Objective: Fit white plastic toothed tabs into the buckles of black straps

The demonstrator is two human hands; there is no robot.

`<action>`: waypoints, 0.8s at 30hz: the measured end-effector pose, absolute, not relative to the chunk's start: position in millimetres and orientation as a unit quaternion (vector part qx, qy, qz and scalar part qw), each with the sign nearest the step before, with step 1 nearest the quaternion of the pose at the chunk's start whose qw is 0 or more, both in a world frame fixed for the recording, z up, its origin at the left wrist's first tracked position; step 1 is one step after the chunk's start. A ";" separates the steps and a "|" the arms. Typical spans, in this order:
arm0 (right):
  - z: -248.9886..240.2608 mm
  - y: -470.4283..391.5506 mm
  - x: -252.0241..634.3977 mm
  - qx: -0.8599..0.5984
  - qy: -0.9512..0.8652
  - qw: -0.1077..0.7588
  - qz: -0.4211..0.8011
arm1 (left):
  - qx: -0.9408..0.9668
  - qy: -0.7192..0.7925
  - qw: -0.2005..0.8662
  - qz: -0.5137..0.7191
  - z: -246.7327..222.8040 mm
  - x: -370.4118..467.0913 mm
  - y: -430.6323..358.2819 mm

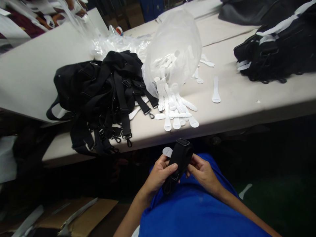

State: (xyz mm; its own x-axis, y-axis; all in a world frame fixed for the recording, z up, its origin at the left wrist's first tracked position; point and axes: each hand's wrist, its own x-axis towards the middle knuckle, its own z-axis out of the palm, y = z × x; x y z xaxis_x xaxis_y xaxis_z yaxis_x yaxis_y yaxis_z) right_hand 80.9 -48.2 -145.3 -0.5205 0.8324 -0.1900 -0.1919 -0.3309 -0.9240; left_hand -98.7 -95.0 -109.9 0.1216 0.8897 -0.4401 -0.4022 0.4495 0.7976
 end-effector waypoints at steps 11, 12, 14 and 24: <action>-160.8 -75.7 130.0 -0.353 -0.349 0.385 0.778 | 0.271 0.454 0.715 0.457 -120.7 -69.3 -88.1; -160.3 -76.7 132.4 -0.347 -0.334 0.395 0.782 | 0.269 0.442 0.725 0.455 -120.6 -67.5 -86.3; -159.0 -78.1 135.6 -0.343 -0.310 0.409 0.787 | 0.260 0.429 0.740 0.448 -121.1 -64.5 -83.3; -164.3 -63.6 140.0 -0.377 -0.671 0.392 0.504 | 0.273 0.498 0.698 0.436 -144.0 -59.2 -76.3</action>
